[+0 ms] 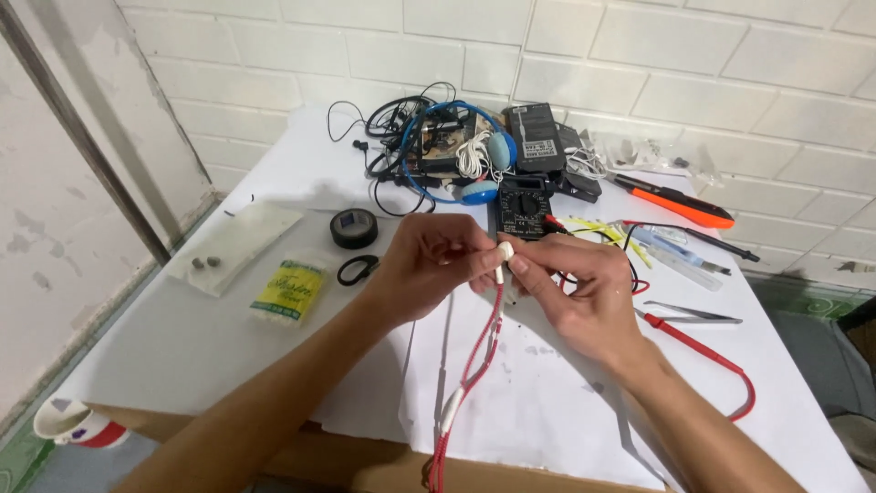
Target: Cleaning and inspecting small electronic wires and a connector on a makeshift workbench.
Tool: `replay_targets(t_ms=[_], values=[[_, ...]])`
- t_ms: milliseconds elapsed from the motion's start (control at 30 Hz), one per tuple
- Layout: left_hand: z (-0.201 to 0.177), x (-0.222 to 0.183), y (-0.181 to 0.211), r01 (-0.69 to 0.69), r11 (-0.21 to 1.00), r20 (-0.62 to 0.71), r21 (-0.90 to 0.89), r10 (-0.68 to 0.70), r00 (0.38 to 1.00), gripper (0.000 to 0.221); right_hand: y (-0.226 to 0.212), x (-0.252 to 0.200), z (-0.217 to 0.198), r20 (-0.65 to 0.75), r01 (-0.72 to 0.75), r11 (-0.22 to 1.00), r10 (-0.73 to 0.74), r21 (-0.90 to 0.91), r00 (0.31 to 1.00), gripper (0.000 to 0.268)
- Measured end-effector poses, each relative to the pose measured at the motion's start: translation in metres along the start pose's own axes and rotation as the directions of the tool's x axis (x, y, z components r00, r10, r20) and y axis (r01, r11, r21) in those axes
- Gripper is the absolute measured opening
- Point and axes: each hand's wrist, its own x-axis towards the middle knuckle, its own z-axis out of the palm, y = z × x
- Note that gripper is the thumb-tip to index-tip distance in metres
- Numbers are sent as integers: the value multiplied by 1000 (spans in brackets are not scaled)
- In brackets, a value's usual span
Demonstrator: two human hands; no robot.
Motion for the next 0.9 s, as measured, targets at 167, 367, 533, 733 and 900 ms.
replay_targets(t_ms=[167, 367, 533, 733, 900], values=[[-6, 8, -11, -19, 999, -36, 33, 20, 999, 4, -3, 1, 5, -58, -103, 972, 117, 212, 991, 19], [-20, 5, -26, 35, 998, -13, -53, -36, 999, 3, 9, -5, 7, -6, -230, 876, 257, 424, 967, 23], [-18, 7, -22, 52, 985, 60, -163, -43, 997, 6, 0, -6, 13, 39, -291, 785, 323, 547, 946, 22], [-14, 8, -11, 59, 946, 207, -318, 8, 978, 25, 23, -9, 8, 212, -328, 712, 250, 621, 945, 16], [-5, 6, -2, -52, 998, -37, -42, 50, 998, 23, 40, -8, 16, 90, -285, 566, 346, 774, 934, 18]])
